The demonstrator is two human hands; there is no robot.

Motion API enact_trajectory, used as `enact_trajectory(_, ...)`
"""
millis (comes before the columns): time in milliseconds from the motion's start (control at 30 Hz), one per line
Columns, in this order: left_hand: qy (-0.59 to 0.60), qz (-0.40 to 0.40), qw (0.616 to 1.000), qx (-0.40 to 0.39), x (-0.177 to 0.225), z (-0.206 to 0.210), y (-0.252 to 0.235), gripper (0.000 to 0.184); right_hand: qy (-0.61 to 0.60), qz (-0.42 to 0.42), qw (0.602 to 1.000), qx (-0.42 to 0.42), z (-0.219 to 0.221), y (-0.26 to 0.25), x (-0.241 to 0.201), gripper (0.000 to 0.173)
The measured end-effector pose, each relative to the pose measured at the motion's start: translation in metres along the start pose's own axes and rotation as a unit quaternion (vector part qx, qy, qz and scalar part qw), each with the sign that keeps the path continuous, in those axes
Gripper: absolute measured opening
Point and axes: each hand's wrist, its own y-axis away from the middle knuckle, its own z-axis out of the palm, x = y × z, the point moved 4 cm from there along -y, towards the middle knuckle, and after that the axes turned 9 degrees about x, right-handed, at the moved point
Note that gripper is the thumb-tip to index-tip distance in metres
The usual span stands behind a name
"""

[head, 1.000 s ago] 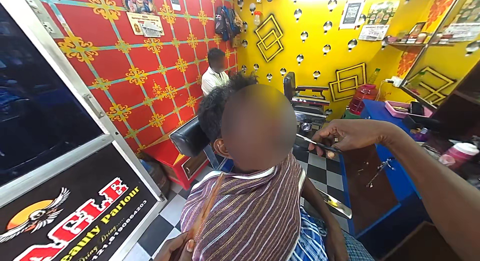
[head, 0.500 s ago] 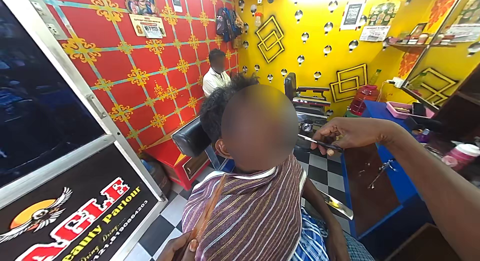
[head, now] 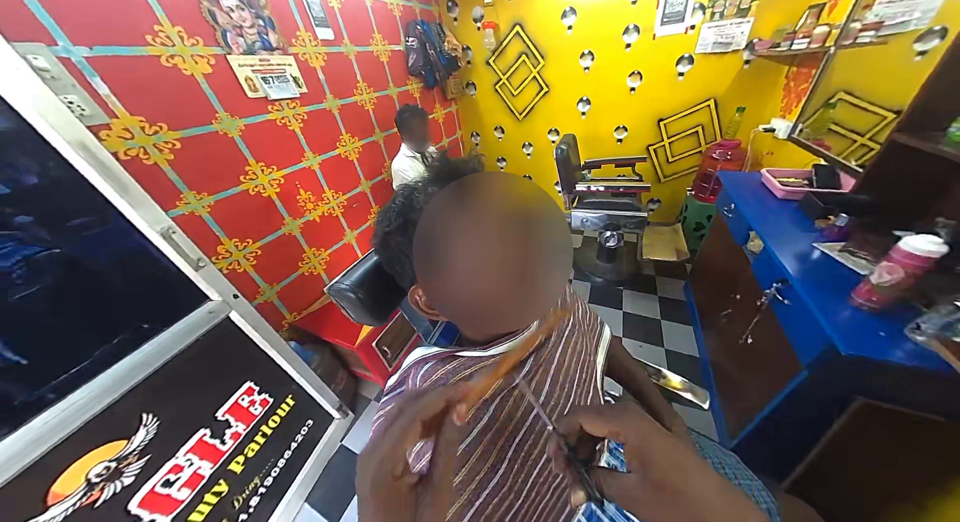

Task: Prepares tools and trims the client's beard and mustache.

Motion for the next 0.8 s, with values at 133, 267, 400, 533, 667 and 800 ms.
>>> enact_trajectory(133, -0.053, 0.025, 0.997, 0.057, -0.029, 0.015, -0.033, 0.021, -0.059, 0.049, 0.994, 0.078, 0.004, 0.024, 0.014, 0.027)
enact_trajectory(267, -0.047, -0.021, 0.999, 0.018, -0.049, 0.029, -0.024, 0.019, -0.066, 0.105, 0.987, 0.1, 0.0, 0.049, 0.022, 0.028)
enact_trajectory(400, -0.052, -0.004, 0.997, -0.049, -0.049, 0.034, -0.01, 0.019, -0.07, 0.187, 0.972, 0.123, -0.005, 0.058, 0.024, 0.032)
enact_trajectory(533, -0.029, 0.042, 0.999, 0.008, -0.037, 0.028, -0.007, 0.02, -0.053, 0.215, 0.959, 0.176, 0.0, 0.043, 0.018, 0.028)
enact_trajectory(667, -0.083, 0.035, 0.994, 0.061, -0.039, 0.02, -0.009, 0.02, -0.02, 0.227, 0.95, 0.211, 0.019, 0.016, 0.007, 0.03)
enact_trajectory(800, -0.066, 0.036, 0.997, -0.012, -0.042, 0.022, -0.001, 0.019, -0.012, 0.234, 0.943, 0.236, 0.033, -0.008, 0.013, 0.027)
